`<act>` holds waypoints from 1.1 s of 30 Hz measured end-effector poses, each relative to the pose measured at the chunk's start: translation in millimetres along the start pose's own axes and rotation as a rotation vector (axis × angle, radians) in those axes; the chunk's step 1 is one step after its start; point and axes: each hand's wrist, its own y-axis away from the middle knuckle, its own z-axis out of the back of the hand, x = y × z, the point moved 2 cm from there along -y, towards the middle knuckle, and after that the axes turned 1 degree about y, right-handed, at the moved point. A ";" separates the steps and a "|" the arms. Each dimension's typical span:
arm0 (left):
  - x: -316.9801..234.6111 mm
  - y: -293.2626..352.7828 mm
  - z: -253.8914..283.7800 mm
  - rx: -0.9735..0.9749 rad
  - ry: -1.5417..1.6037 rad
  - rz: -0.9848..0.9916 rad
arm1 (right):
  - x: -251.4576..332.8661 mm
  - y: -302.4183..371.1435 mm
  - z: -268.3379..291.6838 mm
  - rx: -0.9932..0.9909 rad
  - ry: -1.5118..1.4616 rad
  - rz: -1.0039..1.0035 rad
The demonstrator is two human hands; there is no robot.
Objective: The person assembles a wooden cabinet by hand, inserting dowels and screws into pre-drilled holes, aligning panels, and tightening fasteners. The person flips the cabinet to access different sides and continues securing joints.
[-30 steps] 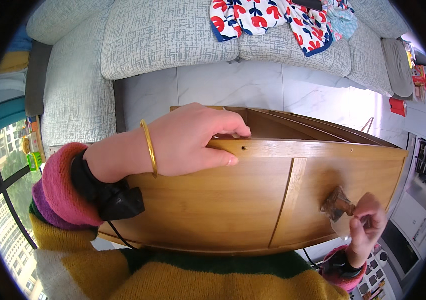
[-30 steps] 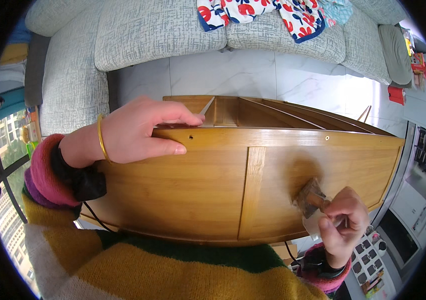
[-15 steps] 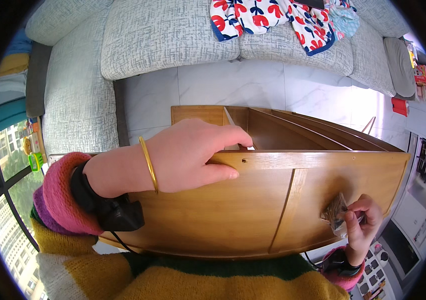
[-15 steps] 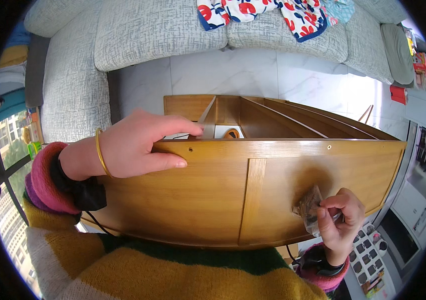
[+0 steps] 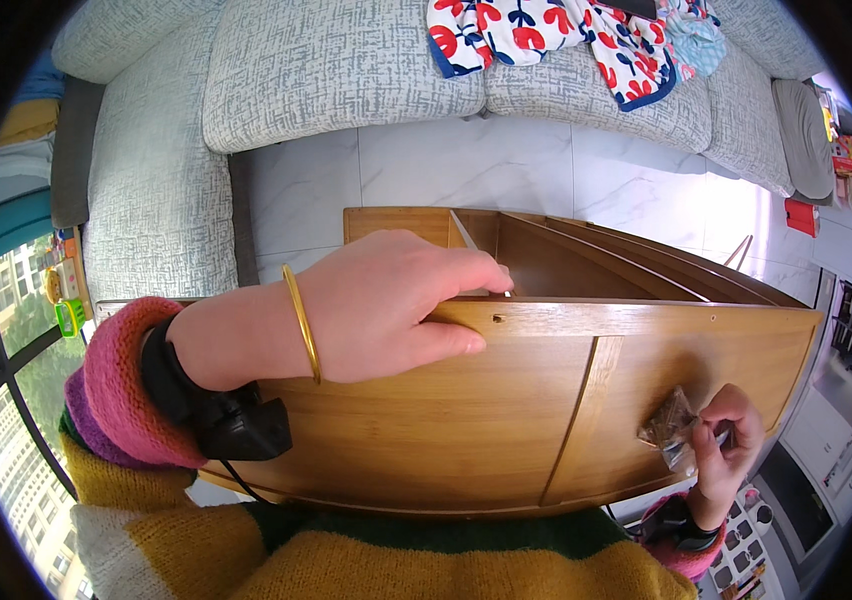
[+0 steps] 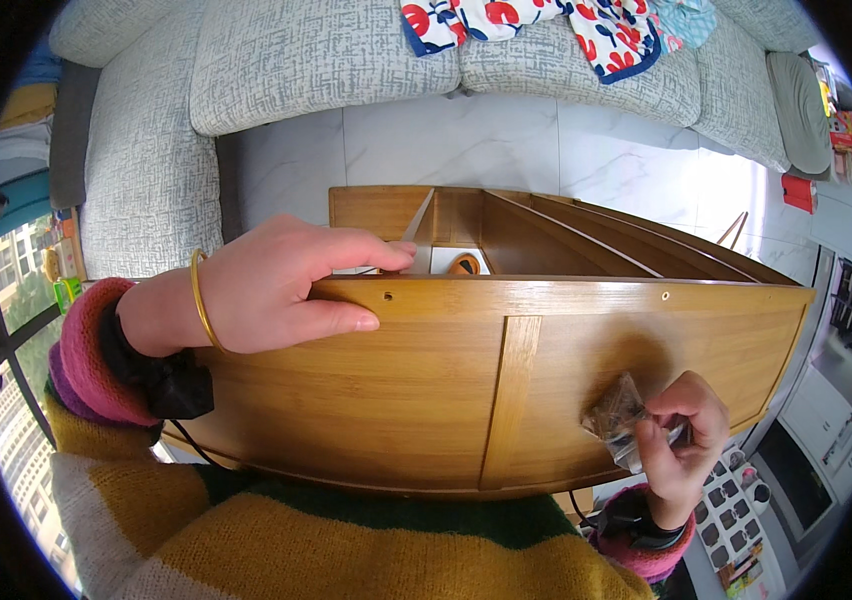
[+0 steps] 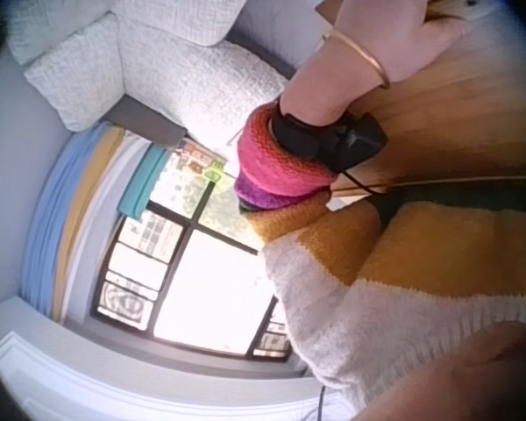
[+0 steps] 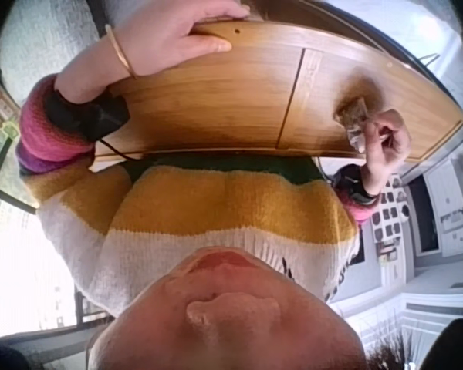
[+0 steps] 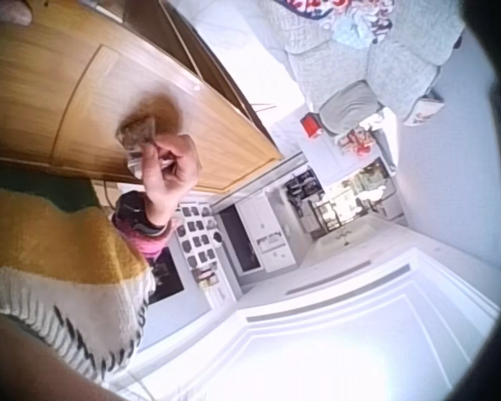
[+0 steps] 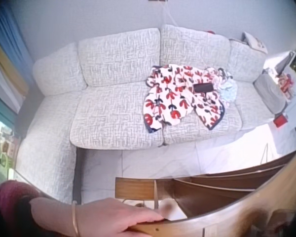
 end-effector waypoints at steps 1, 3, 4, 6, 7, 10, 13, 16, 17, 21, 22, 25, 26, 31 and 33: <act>3.1 -2.3 3.8 0.002 0.003 -0.003 | 0.7 -2.6 -0.4 -0.003 -0.081 0.037; 5.3 -3.5 4.9 0.002 -0.001 0.000 | 2.7 -3.7 -0.9 0.024 -0.183 0.116; 6.7 -3.9 6.0 0.002 -0.007 0.006 | 0.5 -3.7 -1.1 -0.024 -0.206 0.033; 8.1 -4.7 6.8 -0.003 -0.010 0.007 | -1.9 -3.2 0.8 -0.122 -0.264 -0.053; 8.8 -5.4 7.1 -0.009 -0.008 0.003 | -4.4 -4.2 3.5 -0.104 -0.177 -0.107; 12.0 -7.7 11.0 -0.005 -0.025 0.001 | -14.0 -4.7 7.5 -0.120 -0.032 -0.265; 15.4 -10.8 12.2 0.011 -0.026 0.016 | -22.1 -1.2 8.3 -0.097 -0.024 -0.321; 18.9 -13.1 15.1 -0.005 -0.012 -0.018 | -28.3 1.2 9.0 -0.079 -0.013 -0.392; 20.3 -13.7 15.6 -0.006 -0.011 -0.018 | -29.8 0.9 9.1 -0.082 -0.010 -0.409; 25.3 -15.6 18.5 0.001 0.029 -0.021 | -36.0 -2.7 7.6 -0.067 -0.059 -0.442; 27.7 -16.2 21.0 0.008 0.030 -0.023 | -37.5 -4.8 6.3 -0.078 -0.063 -0.439; 31.5 -17.9 21.5 0.022 0.032 -0.007 | -42.1 -7.3 4.3 -0.088 -0.079 -0.434; 32.7 -18.3 21.4 0.020 0.043 -0.009 | -43.5 -7.9 3.5 -0.088 -0.085 -0.435; 39.5 -21.5 21.8 -0.025 0.090 -0.040 | -48.0 -10.9 1.9 -0.101 -0.068 -0.438; 41.4 -20.3 21.7 -0.027 0.073 -0.019 | -49.4 -11.9 0.8 -0.099 -0.064 -0.430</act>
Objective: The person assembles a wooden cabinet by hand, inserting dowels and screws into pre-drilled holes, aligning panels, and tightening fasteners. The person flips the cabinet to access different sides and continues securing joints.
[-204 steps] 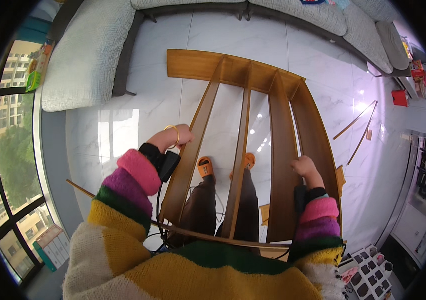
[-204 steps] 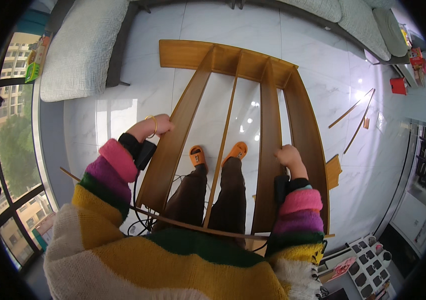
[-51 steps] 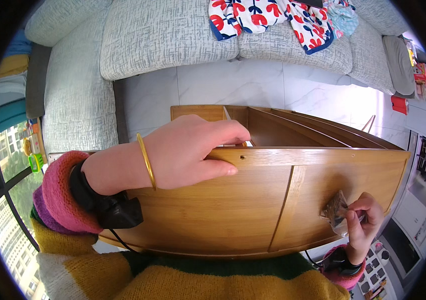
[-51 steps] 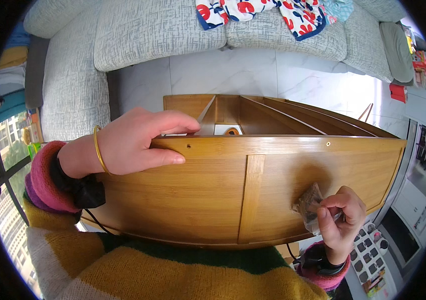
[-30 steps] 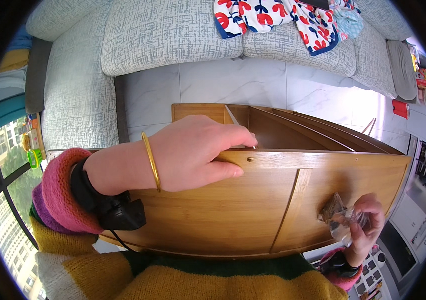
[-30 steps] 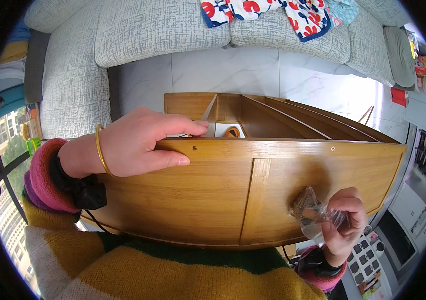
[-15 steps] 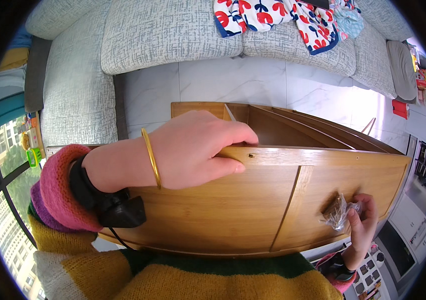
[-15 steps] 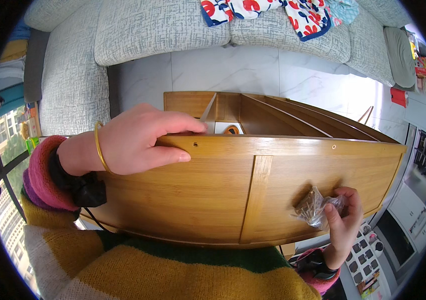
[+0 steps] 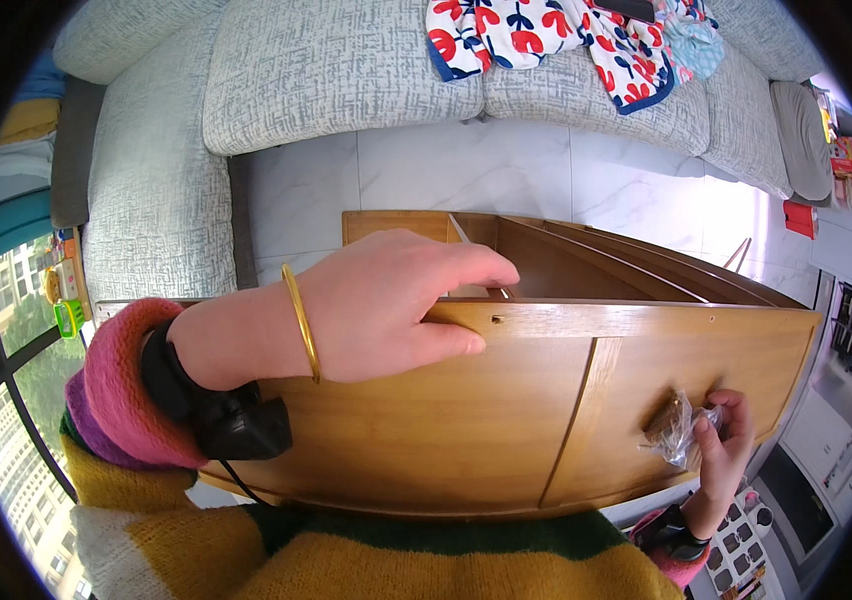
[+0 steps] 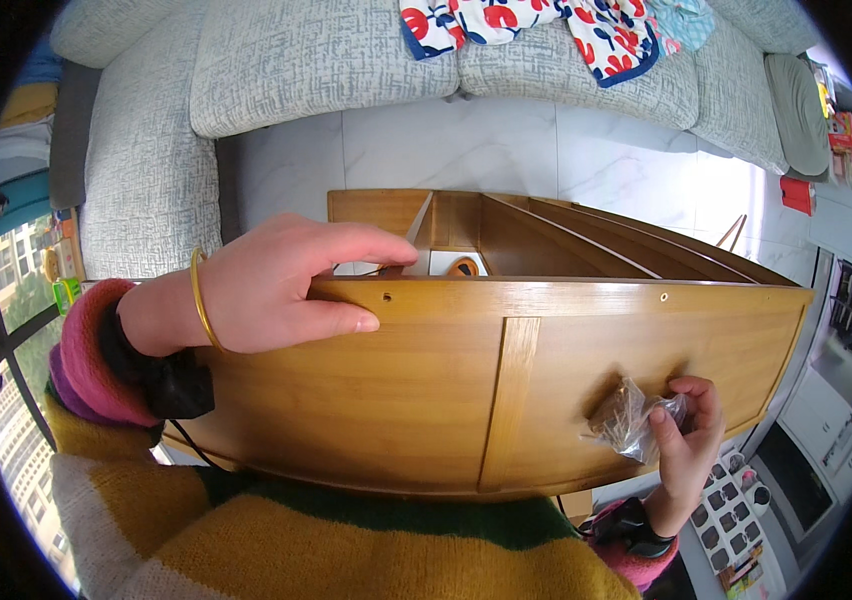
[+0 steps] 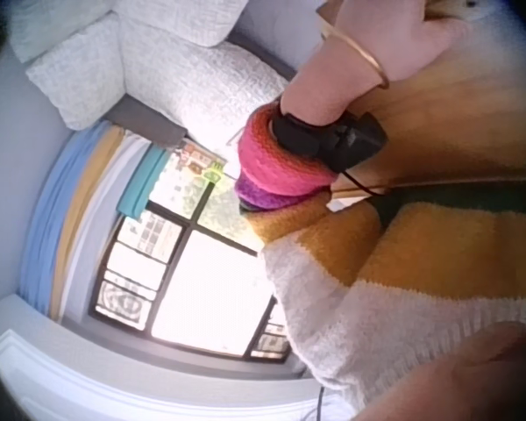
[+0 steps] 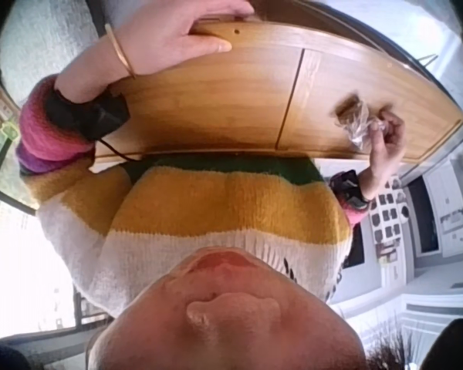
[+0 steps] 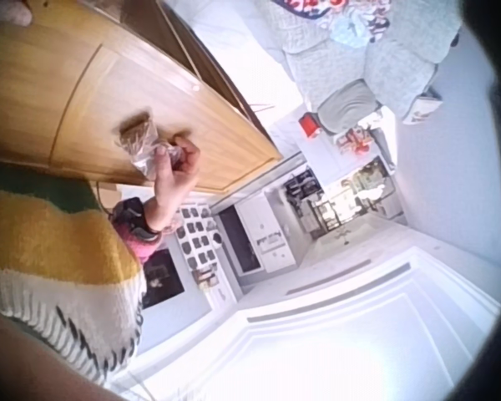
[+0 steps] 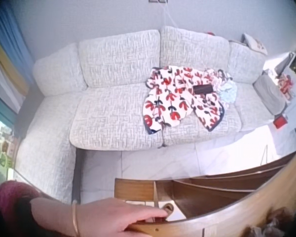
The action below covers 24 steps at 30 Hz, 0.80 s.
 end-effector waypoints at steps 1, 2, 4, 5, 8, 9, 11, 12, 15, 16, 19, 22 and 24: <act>0.8 1.4 0.3 0.006 -0.005 0.030 | -0.1 -0.9 -1.1 0.003 0.003 0.004; 2.1 2.3 0.8 0.013 -0.009 0.060 | -0.7 -1.5 -1.9 0.006 0.006 0.006; 4.5 1.9 3.2 0.007 -0.017 0.063 | -0.9 -3.3 -3.8 0.003 -0.004 0.003; 5.6 1.5 4.0 0.004 -0.022 0.064 | -0.5 -4.4 -4.9 0.000 -0.015 0.004; 9.6 0.0 5.8 0.004 -0.017 0.066 | 0.5 -8.2 -8.2 0.005 -0.014 0.016; 10.6 -0.4 6.4 -0.008 -0.017 0.056 | 0.1 -9.1 -8.6 -0.002 -0.007 -0.005; 13.9 -1.8 9.1 -0.026 -0.022 0.040 | 0.4 -12.2 -10.5 -0.005 -0.017 -0.014; 15.5 -2.0 9.3 -0.024 -0.002 0.053 | 0.8 -13.8 -11.8 0.001 -0.019 -0.013; 19.0 -3.0 10.4 -0.030 0.026 0.065 | 1.0 -17.5 -14.2 -0.006 -0.031 -0.014; 19.7 -3.3 10.8 -0.037 0.024 0.059 | 0.4 -18.3 -14.7 -0.008 -0.027 -0.017; 23.2 -4.6 15.0 -0.056 0.024 0.083 | 0.9 -22.9 -16.9 -0.008 -0.021 -0.015; 26.4 -5.0 17.7 -0.071 0.026 0.091 | 0.8 -26.8 -19.8 -0.017 -0.028 -0.022; 29.9 -6.5 20.2 -0.074 0.023 0.078 | 1.0 -29.3 -22.0 -0.022 -0.033 -0.025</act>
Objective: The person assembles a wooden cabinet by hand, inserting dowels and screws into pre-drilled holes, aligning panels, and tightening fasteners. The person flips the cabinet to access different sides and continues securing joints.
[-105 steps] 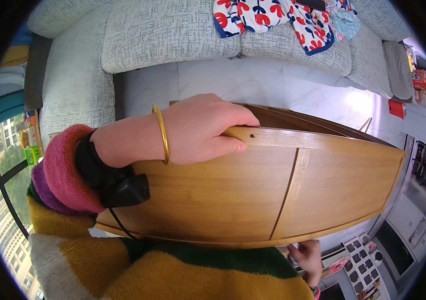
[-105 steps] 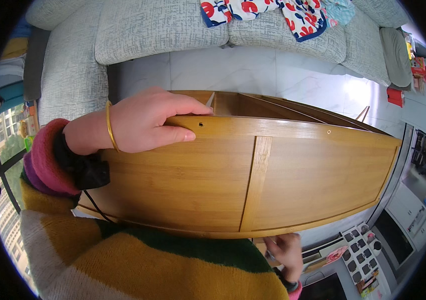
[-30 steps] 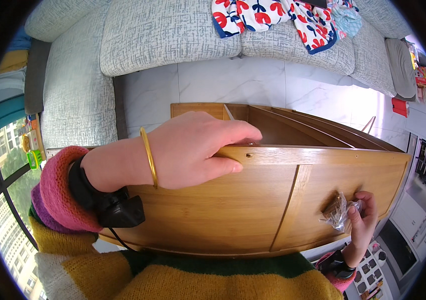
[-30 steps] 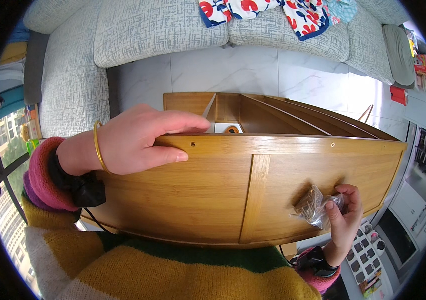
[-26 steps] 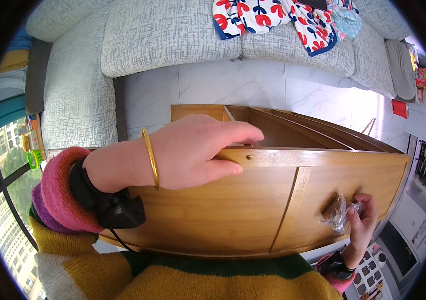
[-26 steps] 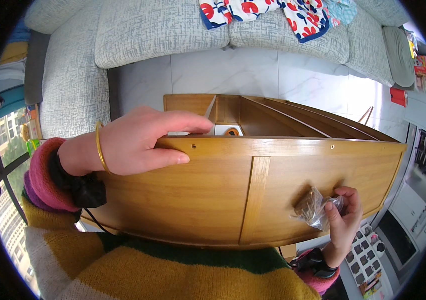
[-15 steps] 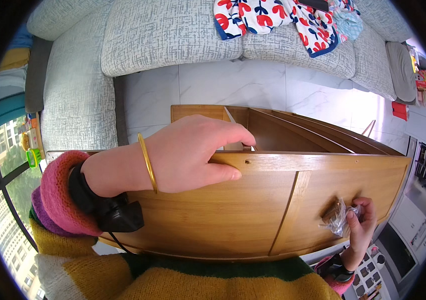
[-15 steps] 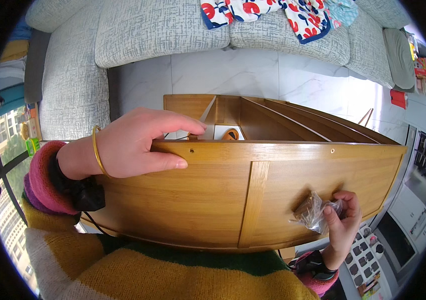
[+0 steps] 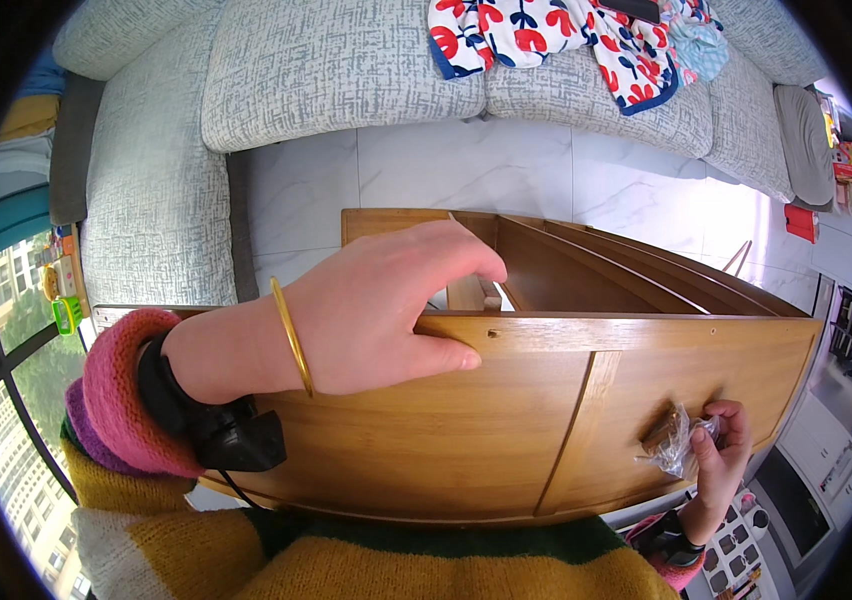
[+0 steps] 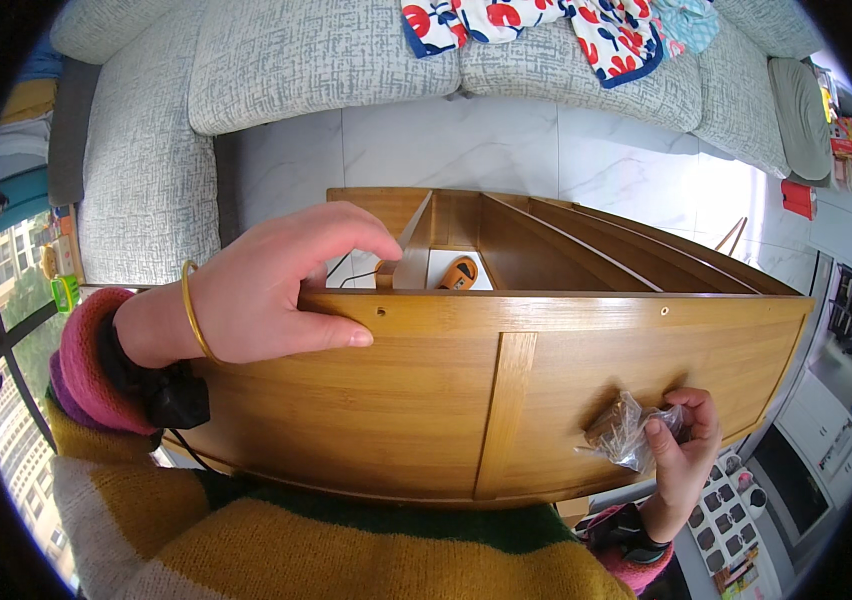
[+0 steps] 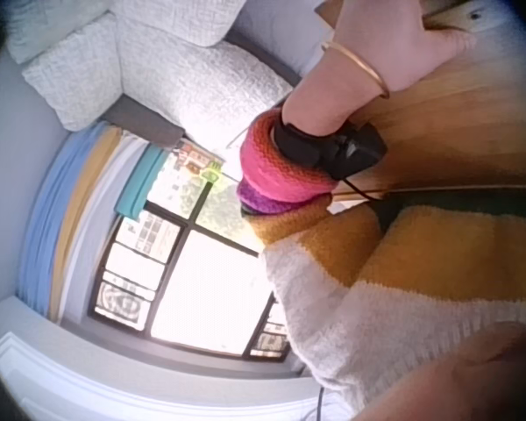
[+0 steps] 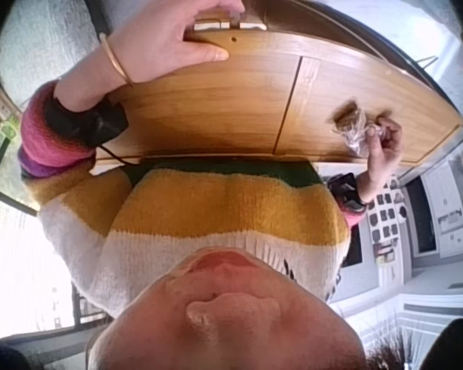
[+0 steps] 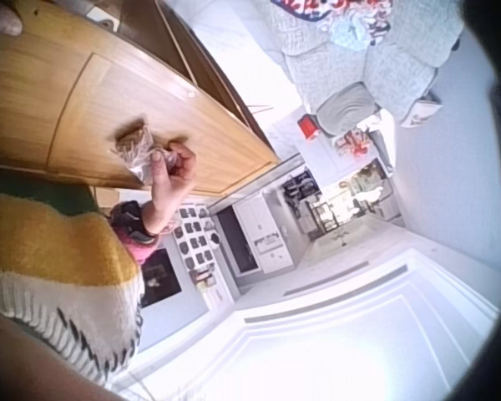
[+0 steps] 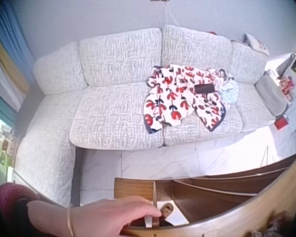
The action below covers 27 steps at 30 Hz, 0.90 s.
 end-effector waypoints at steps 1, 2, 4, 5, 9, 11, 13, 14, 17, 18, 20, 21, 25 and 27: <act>1.1 -0.9 -0.2 0.001 -0.003 -0.011 | -0.1 -0.7 -0.8 0.000 0.000 0.003; 2.5 -2.0 0.1 0.004 -0.011 -0.016 | 0.3 -1.9 -1.9 0.000 0.000 0.007; 3.9 -3.8 0.9 -0.004 -0.021 -0.048 | 0.3 -3.8 -3.1 -0.003 0.024 0.000; 5.0 -4.8 1.5 0.009 -0.033 -0.030 | 0.4 -5.0 -3.8 -0.004 0.037 -0.003; 8.1 -6.3 6.5 0.056 -0.023 0.067 | -0.1 -10.7 -6.1 -0.006 0.047 0.005; 11.2 -7.2 8.3 0.141 0.043 0.154 | -0.5 -13.7 -7.7 0.008 0.031 0.013; 13.3 -10.5 9.1 0.135 0.053 0.121 | -1.2 -16.5 -8.9 -0.005 0.048 -0.001; 13.7 -11.8 10.3 0.123 0.065 0.086 | -0.6 -17.6 -9.3 -0.017 0.045 0.002; 17.2 -13.2 10.7 0.137 0.068 0.111 | -1.2 -19.0 -11.9 -0.008 0.036 -0.017; 17.1 -13.4 11.0 0.131 0.067 0.092 | -1.0 -19.1 -12.0 -0.015 0.042 -0.023; 17.9 -13.9 11.8 0.142 0.066 0.102 | -0.4 -19.7 -12.7 -0.009 0.032 -0.015; 18.5 -14.3 13.1 0.144 0.075 0.123 | 0.0 -20.5 -12.5 -0.012 0.023 -0.025; 17.2 -14.6 14.1 0.143 0.058 0.121 | 0.5 -22.5 -12.4 -0.007 0.002 -0.050; 15.5 -14.3 13.7 0.123 0.038 0.102 | 0.8 -23.3 -12.6 -0.010 0.007 -0.053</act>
